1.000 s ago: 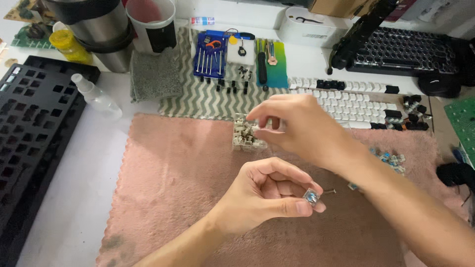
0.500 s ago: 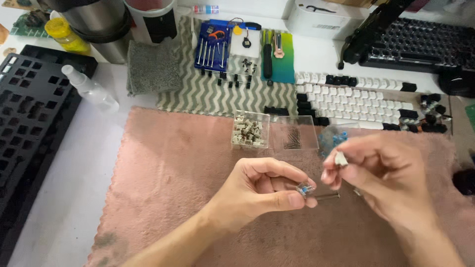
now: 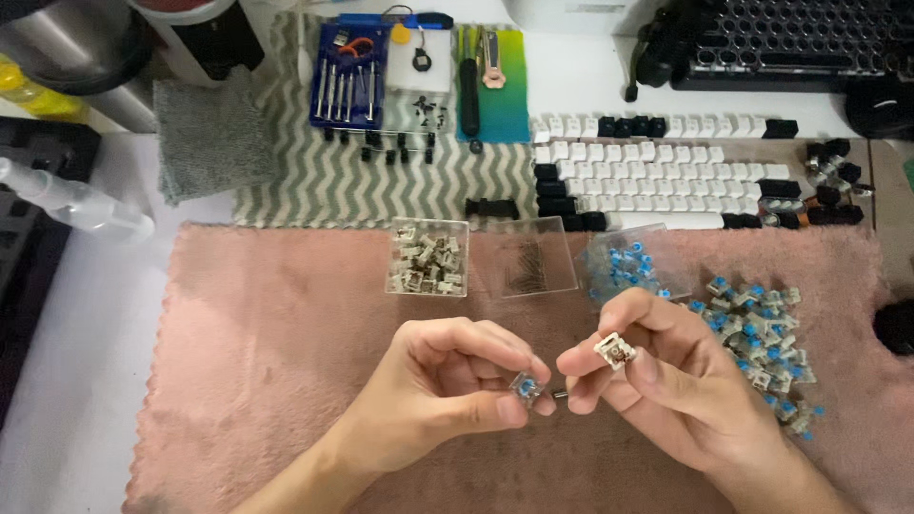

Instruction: The person assembles mechanical keyboard switches by hand. They insert a spring into a switch housing, place a blue stem into the housing, and then attach the housing to the stem. This process is repeated for multiple switches.

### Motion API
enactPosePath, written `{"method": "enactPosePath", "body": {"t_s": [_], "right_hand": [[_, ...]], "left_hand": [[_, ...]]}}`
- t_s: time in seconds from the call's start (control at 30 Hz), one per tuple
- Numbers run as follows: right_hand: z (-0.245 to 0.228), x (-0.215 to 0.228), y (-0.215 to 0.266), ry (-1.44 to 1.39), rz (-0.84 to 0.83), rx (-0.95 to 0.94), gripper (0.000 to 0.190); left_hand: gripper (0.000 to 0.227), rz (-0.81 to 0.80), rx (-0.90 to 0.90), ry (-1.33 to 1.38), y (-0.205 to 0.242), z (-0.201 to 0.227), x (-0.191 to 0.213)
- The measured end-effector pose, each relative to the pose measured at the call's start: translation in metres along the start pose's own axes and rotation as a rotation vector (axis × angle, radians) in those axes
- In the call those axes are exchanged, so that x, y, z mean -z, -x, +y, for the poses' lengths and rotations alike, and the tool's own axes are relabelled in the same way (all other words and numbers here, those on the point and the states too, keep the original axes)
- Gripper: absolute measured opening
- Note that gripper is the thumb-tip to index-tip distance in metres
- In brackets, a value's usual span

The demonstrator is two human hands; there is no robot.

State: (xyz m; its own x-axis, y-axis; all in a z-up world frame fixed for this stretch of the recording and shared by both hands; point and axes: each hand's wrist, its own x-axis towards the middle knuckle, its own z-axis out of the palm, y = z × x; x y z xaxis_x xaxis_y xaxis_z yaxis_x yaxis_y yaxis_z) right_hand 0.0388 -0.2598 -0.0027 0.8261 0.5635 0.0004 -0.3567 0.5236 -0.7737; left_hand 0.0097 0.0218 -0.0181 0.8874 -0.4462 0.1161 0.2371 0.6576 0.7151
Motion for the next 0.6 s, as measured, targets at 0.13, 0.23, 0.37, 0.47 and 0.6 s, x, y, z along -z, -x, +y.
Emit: {"method": "enactPosePath", "body": {"t_s": [0.13,0.23,0.37,0.47,0.6], "right_hand": [[0.001,0.0,0.0,-0.059,-0.019,-0.049,0.032],[-0.001,-0.007,-0.002,-0.033,-0.028,-0.045,0.03],[-0.01,-0.03,-0.002,0.445,0.035,0.171,0.022],[-0.014,-0.036,0.004,0.783,0.091,0.311,0.019],[-0.015,-0.04,0.006,0.981,0.114,0.377,0.023]], "left_hand": [[0.023,0.009,-0.007,0.024,0.001,0.002,-0.002],[0.025,0.006,-0.029,0.029,0.001,0.002,-0.003],[0.023,0.049,-0.016,-0.007,0.001,0.003,-0.004],[0.021,0.073,0.023,-0.034,0.0,0.005,-0.007],[0.023,-0.009,-0.005,0.051,0.001,0.0,-0.007]]}}
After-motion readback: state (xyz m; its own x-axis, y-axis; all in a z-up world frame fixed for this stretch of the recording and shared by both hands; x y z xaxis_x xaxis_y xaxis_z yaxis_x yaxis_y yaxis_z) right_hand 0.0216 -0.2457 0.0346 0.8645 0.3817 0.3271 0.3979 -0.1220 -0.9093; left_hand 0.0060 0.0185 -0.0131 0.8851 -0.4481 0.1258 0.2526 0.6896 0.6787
